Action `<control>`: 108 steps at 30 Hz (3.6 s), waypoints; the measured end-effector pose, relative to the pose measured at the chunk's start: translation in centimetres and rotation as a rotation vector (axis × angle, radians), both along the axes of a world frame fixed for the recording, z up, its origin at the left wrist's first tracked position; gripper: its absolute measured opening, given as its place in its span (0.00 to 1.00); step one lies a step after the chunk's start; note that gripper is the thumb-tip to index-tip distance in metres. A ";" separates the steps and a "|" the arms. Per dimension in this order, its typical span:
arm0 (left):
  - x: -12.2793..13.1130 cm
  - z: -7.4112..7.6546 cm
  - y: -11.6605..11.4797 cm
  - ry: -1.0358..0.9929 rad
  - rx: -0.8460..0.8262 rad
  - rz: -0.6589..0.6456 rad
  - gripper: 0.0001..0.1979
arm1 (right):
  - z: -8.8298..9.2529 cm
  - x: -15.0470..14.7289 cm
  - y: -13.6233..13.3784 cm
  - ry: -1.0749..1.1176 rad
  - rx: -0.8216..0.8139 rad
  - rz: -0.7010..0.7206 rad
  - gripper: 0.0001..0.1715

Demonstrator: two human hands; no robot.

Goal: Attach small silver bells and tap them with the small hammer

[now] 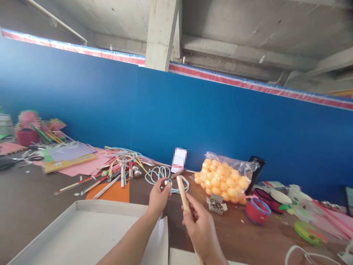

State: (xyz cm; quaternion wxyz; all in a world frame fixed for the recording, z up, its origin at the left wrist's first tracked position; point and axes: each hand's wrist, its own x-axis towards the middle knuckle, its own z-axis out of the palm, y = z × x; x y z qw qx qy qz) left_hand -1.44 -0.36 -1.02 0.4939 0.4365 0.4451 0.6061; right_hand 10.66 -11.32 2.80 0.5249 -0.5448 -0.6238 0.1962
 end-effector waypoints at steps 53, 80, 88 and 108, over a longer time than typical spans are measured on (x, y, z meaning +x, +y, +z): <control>-0.2 -0.1 0.1 0.053 -0.011 0.034 0.21 | 0.3 -0.4 -0.1 0.026 -0.018 -0.009 0.26; -0.1 -0.2 0.1 0.043 0.026 0.032 0.21 | -0.1 0.3 0.0 0.075 -0.052 -0.009 0.26; -0.3 -0.2 0.1 0.084 0.026 0.038 0.20 | -0.3 -0.1 0.1 -0.044 -0.015 0.021 0.27; -0.3 -0.3 0.1 0.109 -0.008 0.051 0.19 | 0.0 -0.3 -0.1 -0.034 0.002 0.019 0.26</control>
